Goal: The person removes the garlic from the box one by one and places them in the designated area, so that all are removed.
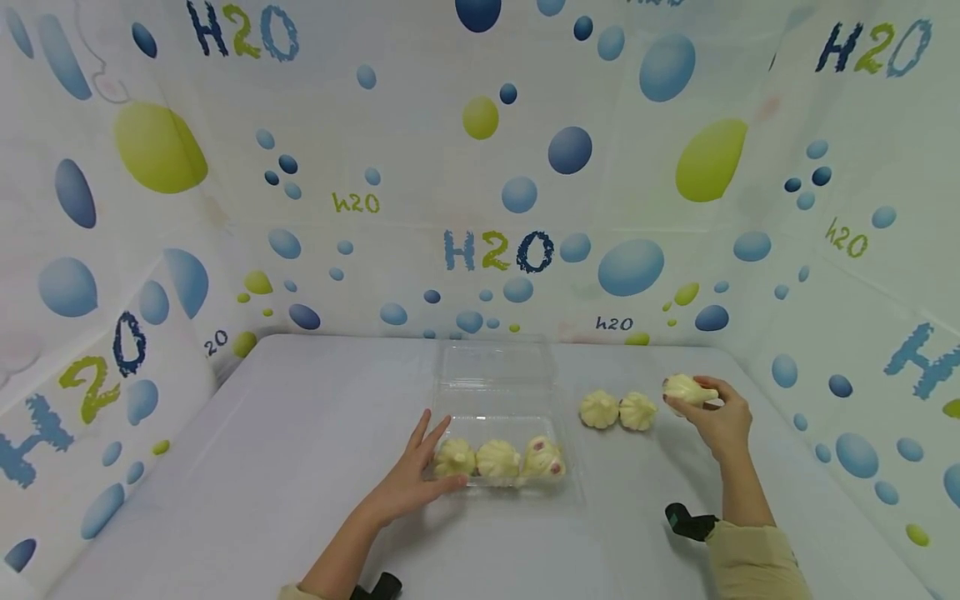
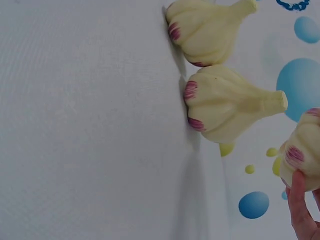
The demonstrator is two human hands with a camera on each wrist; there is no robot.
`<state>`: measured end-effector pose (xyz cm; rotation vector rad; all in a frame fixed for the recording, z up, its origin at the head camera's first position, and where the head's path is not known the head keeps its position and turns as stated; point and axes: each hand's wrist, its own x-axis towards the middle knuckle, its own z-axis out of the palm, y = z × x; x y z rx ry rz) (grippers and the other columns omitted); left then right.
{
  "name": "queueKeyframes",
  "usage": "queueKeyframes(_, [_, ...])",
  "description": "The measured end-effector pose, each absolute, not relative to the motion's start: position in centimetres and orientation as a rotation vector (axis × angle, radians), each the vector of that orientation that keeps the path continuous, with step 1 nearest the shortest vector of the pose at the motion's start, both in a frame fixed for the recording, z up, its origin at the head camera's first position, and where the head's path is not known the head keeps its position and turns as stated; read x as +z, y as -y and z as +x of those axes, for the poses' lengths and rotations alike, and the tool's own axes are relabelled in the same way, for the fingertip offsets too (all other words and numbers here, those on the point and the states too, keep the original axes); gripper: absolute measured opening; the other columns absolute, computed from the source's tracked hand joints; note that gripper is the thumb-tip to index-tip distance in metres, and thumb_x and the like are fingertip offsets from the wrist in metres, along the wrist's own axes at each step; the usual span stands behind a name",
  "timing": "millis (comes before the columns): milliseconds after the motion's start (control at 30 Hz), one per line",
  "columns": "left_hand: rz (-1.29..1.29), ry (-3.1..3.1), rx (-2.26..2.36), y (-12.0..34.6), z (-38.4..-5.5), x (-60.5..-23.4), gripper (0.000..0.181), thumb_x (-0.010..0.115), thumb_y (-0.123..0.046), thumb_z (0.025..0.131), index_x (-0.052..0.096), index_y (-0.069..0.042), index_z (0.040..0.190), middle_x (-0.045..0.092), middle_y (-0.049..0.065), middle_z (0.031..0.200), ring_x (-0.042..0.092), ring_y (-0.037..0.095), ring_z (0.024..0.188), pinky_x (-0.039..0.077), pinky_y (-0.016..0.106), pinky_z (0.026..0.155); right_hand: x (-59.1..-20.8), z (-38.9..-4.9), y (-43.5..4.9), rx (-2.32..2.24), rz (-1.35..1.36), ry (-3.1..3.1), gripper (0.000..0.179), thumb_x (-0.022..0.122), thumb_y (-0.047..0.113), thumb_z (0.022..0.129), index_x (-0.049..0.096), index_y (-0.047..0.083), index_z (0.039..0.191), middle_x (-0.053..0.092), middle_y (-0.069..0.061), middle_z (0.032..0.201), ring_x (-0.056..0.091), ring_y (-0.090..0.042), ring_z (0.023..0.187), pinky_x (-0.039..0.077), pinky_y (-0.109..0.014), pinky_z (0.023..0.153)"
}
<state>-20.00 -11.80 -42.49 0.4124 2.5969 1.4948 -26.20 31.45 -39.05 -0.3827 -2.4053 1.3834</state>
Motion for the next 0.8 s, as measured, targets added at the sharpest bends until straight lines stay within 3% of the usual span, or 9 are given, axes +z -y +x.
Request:
queueKeyframes(300, [0.418, -2.582, 1.508, 11.8, -20.0, -42.4, 0.085, 0.07, -0.032, 0.08, 0.02, -0.021, 0.147, -0.007, 0.013, 0.152, 0.034, 0.045, 0.124, 0.03, 0.058, 0.097, -40.3, -26.7, -32.0, 1.429, -0.429, 2.407, 0.065, 0.076, 0.026, 0.075, 0.047, 0.0, 0.127, 0.043, -0.018, 0.126, 0.05, -0.012, 0.078, 0.047, -0.014, 0.057])
queueKeyframes(600, [0.419, -2.577, 1.522, 11.9, -20.0, -42.5, 0.085, 0.07, -0.034, 0.079, 0.02, -0.021, 0.147, -0.007, 0.012, 0.152, 0.033, 0.045, 0.125, 0.028, 0.058, 0.098, -41.1, -26.8, -32.1, 1.451, -0.449, 2.45, 0.061, 0.074, 0.019, 0.076, 0.046, -0.003, 0.126, 0.041, -0.022, 0.121, 0.049, -0.025, 0.09, 0.048, -0.016, 0.057])
queueKeyframes(800, [0.414, -2.574, 1.522, 11.9, -20.0, -42.5, 0.085, 0.07, -0.034, 0.079, 0.02, -0.022, 0.147, -0.007, 0.012, 0.152, 0.033, 0.045, 0.126, 0.028, 0.058, 0.098, -41.8, -27.2, -32.2, 1.465, -0.488, 2.5, 0.063, 0.075, 0.019, 0.075, 0.045, -0.003, 0.126, 0.039, -0.023, 0.12, 0.053, -0.014, 0.07, 0.051, -0.021, 0.057])
